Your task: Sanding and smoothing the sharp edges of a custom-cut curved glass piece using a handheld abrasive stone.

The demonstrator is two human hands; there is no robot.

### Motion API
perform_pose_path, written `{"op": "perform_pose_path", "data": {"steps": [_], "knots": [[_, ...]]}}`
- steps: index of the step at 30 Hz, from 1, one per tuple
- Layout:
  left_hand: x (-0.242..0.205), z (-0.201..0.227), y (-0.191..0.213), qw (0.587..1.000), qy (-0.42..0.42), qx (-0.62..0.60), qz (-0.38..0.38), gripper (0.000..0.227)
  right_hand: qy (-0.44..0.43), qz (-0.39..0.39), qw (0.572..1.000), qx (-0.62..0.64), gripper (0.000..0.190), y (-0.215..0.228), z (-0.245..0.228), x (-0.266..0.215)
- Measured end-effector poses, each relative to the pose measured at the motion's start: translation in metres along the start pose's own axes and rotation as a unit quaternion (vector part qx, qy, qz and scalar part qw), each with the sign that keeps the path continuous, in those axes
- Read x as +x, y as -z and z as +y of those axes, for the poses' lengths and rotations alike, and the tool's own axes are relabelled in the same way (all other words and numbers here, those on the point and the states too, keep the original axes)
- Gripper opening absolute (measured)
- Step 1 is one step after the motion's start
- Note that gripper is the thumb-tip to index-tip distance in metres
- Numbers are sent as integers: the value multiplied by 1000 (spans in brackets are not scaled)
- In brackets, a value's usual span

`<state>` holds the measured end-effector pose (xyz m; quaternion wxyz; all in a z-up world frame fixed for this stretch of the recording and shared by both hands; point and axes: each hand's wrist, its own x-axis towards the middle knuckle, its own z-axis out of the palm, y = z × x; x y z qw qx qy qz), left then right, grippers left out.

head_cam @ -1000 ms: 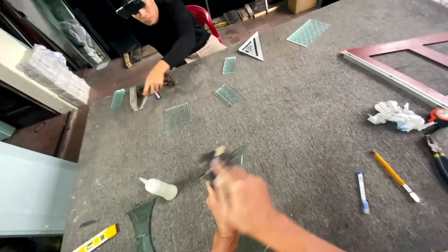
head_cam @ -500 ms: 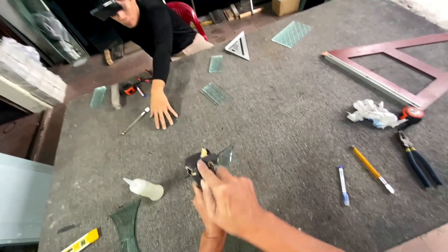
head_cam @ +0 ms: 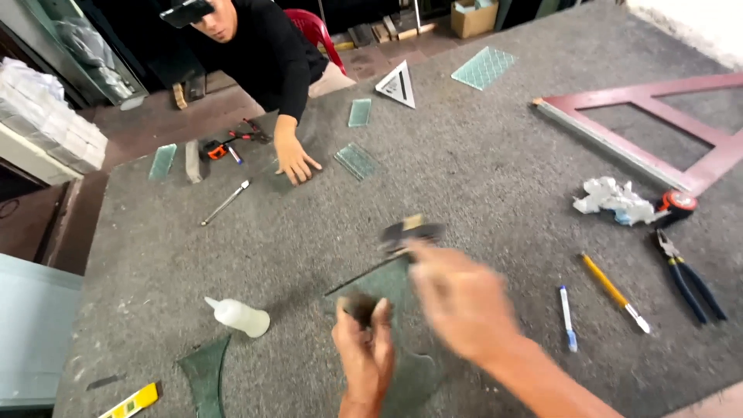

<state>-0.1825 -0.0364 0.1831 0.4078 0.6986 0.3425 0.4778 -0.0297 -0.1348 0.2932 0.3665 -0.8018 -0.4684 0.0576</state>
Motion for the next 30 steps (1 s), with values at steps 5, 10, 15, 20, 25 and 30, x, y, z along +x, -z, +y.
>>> {"op": "perform_pose_path", "data": {"steps": [5, 10, 15, 20, 25, 30], "knots": [[37, 46, -2, 992, -93, -65, -50, 11, -162, 191, 962, 110, 46, 81, 40, -25], [23, 24, -27, 972, -150, -102, -152, 31, -130, 152, 978, 66, 44, 85, 47, -88], [-36, -15, -37, 965, -195, -86, -155, 10, -55, 117, 990, 51, 43, 54, 44, -132], [-70, -6, -24, 954, -180, -60, -234, 28, -72, 61, 996, -1, 45, 12, 30, -186], [-96, -30, -37, 939, -123, -20, -321, 52, 25, 39, 989, -140, 44, -21, 22, -223], [-113, -38, -56, 951, -87, -12, -296, 52, -48, 35, 989, -132, 44, -30, 31, -225]]}}
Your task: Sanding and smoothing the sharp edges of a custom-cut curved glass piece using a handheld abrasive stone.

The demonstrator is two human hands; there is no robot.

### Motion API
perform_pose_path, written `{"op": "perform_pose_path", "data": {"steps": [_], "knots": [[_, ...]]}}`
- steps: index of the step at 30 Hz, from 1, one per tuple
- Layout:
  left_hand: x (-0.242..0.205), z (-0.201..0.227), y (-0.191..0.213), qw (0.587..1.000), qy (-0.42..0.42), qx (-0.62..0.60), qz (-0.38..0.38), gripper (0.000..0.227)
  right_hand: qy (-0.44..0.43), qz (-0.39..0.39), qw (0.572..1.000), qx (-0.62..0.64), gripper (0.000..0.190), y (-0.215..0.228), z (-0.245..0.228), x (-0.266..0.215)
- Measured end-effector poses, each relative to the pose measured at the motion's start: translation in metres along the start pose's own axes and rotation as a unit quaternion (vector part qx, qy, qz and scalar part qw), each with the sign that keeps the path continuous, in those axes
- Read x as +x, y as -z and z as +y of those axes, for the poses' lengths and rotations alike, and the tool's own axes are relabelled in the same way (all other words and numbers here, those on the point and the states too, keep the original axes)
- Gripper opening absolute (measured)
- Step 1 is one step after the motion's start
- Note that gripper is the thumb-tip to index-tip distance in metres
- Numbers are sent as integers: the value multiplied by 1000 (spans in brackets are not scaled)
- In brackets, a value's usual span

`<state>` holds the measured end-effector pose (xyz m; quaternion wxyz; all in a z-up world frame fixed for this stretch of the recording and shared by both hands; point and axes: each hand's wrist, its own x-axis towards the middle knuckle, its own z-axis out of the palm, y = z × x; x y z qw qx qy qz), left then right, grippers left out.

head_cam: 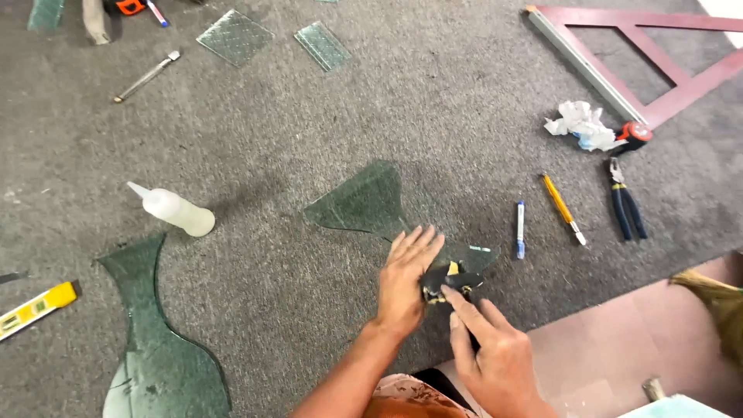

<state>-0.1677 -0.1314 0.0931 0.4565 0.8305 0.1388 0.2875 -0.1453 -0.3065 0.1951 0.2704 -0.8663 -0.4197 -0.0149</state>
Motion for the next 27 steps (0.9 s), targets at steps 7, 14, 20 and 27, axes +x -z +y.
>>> {"op": "perform_pose_path", "data": {"steps": [7, 14, 20, 27], "knots": [[1, -11, -9, 999, 14, -8, 45, 47, -75, 29, 996, -27, 40, -4, 3, 4], [-1, -4, -10, 999, 1, -16, 30, 66, -56, 38, 995, -73, 44, -21, 3, -11], [3, 2, -9, 999, 10, -34, 29, 68, -59, 36, 994, -80, 45, -19, -16, -3], [8, 6, -15, 998, 14, -12, 56, 52, -74, 76, 994, -27, 23, -16, -16, 6]]}}
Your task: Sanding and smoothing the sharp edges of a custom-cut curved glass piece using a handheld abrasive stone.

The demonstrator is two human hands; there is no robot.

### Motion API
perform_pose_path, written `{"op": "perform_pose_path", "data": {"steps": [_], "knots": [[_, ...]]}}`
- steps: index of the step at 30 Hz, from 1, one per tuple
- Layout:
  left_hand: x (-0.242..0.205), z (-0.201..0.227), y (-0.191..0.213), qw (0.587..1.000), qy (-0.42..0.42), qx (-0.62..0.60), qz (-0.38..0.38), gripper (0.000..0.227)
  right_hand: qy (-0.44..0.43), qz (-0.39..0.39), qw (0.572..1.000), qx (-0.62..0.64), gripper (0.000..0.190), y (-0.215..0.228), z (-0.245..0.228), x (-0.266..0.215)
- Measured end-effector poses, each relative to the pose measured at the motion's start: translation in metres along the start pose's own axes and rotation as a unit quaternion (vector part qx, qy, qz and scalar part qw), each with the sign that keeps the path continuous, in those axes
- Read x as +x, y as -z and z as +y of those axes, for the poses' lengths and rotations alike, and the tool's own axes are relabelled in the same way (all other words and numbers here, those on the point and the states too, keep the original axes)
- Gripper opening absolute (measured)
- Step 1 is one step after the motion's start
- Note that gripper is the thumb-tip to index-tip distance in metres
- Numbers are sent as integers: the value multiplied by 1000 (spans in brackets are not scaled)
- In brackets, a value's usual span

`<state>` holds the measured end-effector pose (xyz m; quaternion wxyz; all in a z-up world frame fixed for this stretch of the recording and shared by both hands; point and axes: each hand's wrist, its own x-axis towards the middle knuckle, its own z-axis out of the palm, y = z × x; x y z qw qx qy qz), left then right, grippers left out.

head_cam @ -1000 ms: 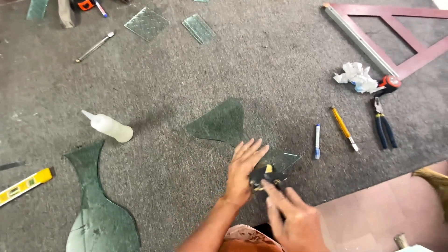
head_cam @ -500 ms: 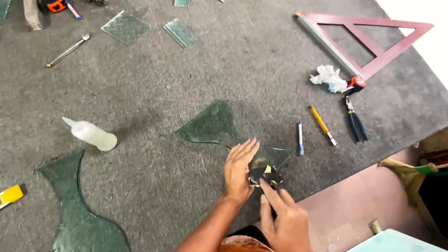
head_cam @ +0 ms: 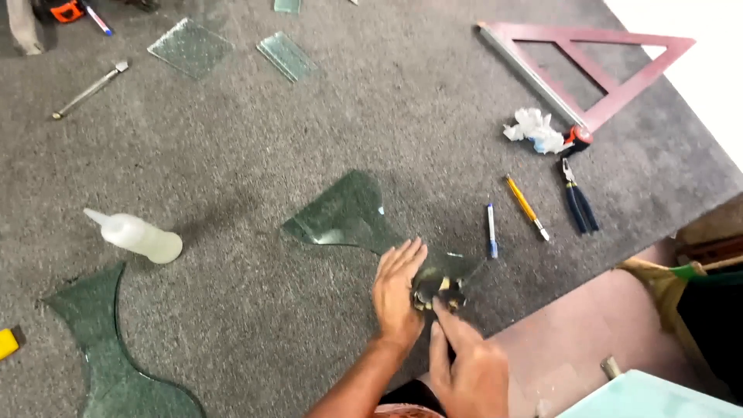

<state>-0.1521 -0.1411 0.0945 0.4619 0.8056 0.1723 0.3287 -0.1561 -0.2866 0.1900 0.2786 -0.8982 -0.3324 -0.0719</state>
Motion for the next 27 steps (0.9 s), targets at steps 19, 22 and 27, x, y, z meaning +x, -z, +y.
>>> {"op": "perform_pose_path", "data": {"steps": [19, 22, 27], "knots": [[-29, -28, -11, 1000, 8, 28, 3, 46, -52, 12, 998, -39, 27, -18, 56, 37], [-29, -30, -5, 999, -2, 42, -5, 57, -44, -7, 998, 32, 26, -8, 16, 19], [-28, -17, 0, 1000, -7, 6, 10, 71, -131, -15, 990, -54, 37, -20, 41, 28]]}}
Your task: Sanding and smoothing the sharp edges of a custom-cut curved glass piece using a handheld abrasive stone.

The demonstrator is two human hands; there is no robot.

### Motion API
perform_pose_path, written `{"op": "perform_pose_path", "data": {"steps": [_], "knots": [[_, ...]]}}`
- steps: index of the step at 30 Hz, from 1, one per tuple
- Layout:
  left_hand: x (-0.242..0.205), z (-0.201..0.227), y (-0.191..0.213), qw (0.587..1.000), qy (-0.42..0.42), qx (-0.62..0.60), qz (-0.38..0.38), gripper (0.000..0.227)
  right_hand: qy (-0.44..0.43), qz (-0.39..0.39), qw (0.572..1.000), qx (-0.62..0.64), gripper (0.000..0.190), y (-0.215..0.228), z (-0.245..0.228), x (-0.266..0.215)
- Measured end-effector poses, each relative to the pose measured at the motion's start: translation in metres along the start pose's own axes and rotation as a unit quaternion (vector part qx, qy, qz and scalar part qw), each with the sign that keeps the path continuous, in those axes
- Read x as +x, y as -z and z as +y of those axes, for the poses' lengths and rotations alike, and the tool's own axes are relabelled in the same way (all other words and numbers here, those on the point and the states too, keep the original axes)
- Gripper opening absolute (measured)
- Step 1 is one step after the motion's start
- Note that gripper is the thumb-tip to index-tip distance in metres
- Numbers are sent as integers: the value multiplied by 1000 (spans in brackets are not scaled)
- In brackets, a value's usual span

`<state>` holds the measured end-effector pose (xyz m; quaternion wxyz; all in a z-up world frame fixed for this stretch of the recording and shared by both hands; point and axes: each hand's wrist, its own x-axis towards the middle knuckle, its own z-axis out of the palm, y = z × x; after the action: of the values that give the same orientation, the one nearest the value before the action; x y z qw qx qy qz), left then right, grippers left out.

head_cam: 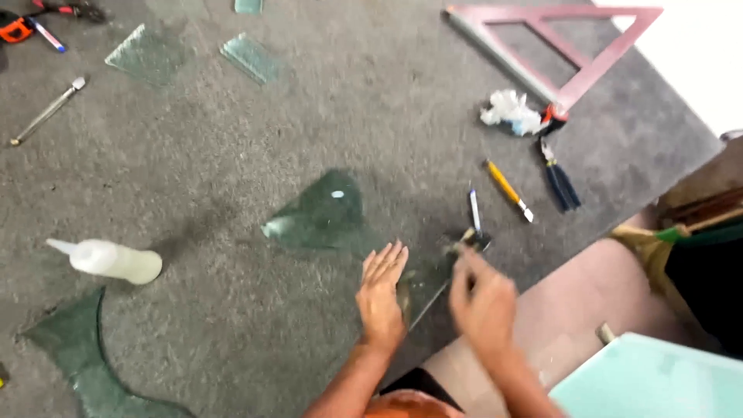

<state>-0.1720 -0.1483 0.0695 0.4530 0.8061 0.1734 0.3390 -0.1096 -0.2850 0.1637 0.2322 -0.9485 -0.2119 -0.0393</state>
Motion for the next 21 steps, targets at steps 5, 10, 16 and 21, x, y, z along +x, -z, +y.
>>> {"op": "perform_pose_path", "data": {"steps": [5, 10, 16, 21], "knots": [[11, -6, 2, 1000, -11, -11, -11, 56, 68, -24, 996, 58, 42, 12, -26, -22], [10, 1, -6, 999, 5, 10, 42, 50, 64, 32, 996, 50, 30, 22, -25, 0], [15, -3, -19, 998, 16, 1, 63, 44, 63, 68, 995, 27, 37, 17, -27, 0], [29, 9, -7, 999, 32, -4, 38, 51, 295, 172, 911, -230, 18, 13, -37, -38]]}}
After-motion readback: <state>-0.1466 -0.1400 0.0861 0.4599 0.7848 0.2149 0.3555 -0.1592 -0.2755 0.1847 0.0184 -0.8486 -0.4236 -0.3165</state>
